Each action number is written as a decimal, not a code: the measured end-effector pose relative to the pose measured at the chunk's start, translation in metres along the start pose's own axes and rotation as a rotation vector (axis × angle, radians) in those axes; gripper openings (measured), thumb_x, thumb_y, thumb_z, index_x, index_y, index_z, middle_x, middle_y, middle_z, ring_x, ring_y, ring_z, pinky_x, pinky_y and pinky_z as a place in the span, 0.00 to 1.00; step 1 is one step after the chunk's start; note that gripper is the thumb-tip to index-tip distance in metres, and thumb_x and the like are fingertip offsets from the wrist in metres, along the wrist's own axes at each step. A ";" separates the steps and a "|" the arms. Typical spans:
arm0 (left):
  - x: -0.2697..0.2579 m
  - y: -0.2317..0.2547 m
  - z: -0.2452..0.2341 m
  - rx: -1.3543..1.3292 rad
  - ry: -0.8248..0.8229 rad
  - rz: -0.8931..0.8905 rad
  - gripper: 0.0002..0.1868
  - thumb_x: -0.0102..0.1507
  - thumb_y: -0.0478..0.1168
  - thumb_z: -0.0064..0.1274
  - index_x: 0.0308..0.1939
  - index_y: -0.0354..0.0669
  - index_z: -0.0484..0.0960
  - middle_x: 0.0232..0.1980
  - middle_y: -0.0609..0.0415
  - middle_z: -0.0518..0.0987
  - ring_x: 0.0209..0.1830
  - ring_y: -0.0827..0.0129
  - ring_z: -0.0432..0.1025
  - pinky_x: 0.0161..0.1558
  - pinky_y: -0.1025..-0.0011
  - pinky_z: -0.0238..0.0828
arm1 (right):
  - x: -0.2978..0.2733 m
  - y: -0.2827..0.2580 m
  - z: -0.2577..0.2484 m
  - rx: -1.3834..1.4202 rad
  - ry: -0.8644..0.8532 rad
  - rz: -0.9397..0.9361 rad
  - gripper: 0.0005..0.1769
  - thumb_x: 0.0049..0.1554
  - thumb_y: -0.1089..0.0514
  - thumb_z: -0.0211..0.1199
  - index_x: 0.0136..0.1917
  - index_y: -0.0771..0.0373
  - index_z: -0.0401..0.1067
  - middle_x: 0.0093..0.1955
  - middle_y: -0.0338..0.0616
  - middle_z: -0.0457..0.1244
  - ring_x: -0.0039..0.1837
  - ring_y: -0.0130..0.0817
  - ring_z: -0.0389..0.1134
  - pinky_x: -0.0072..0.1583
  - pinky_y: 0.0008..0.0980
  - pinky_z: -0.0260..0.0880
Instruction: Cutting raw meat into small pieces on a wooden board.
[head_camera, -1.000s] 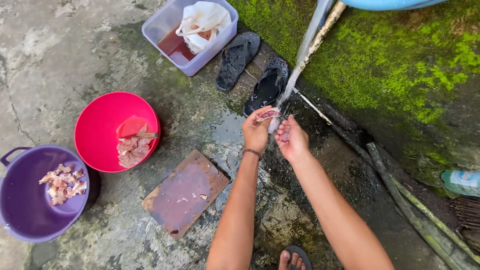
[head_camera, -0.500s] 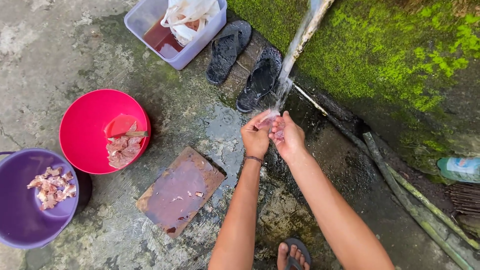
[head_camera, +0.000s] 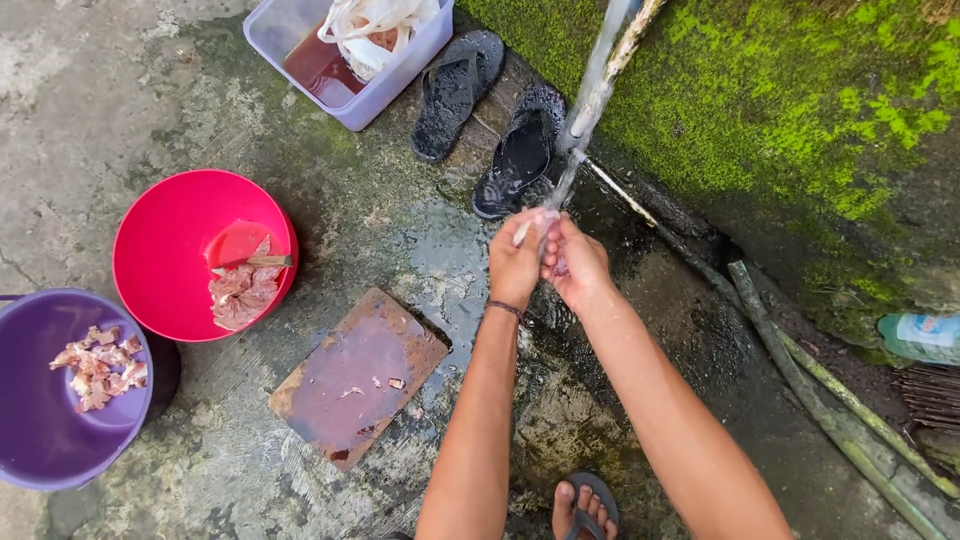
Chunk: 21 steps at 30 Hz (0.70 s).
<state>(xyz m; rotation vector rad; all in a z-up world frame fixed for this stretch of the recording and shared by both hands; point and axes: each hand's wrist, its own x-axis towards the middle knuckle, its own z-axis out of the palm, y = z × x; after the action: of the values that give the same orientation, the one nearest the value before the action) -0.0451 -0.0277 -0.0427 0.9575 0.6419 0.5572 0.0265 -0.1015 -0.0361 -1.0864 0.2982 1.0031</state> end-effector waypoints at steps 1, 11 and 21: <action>0.002 -0.003 -0.001 0.059 -0.032 0.027 0.12 0.70 0.37 0.48 0.56 0.39 0.78 0.32 0.56 0.78 0.21 0.78 0.68 0.18 0.78 0.62 | 0.000 0.000 0.000 -0.001 -0.018 -0.006 0.21 0.67 0.45 0.53 0.35 0.56 0.66 0.29 0.31 0.56 0.31 0.24 0.54 0.33 0.29 0.55; -0.003 0.006 0.003 -0.071 0.037 0.092 0.15 0.76 0.46 0.41 0.54 0.41 0.79 0.30 0.62 0.75 0.21 0.83 0.64 0.21 0.82 0.60 | -0.004 0.001 0.010 -0.086 0.015 0.048 0.19 0.64 0.47 0.57 0.35 0.56 0.65 0.30 0.31 0.55 0.31 0.24 0.54 0.34 0.29 0.55; -0.003 -0.002 -0.001 0.053 0.060 0.121 0.10 0.67 0.33 0.48 0.51 0.41 0.78 0.29 0.60 0.77 0.19 0.82 0.67 0.17 0.79 0.60 | -0.007 -0.002 0.012 -0.137 -0.001 0.013 0.20 0.65 0.46 0.54 0.34 0.56 0.64 0.29 0.31 0.55 0.30 0.24 0.54 0.33 0.30 0.55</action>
<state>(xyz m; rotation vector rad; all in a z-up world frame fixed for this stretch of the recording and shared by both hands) -0.0475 -0.0301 -0.0441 1.0377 0.6582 0.6810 0.0214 -0.0950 -0.0248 -1.2089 0.2392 1.0477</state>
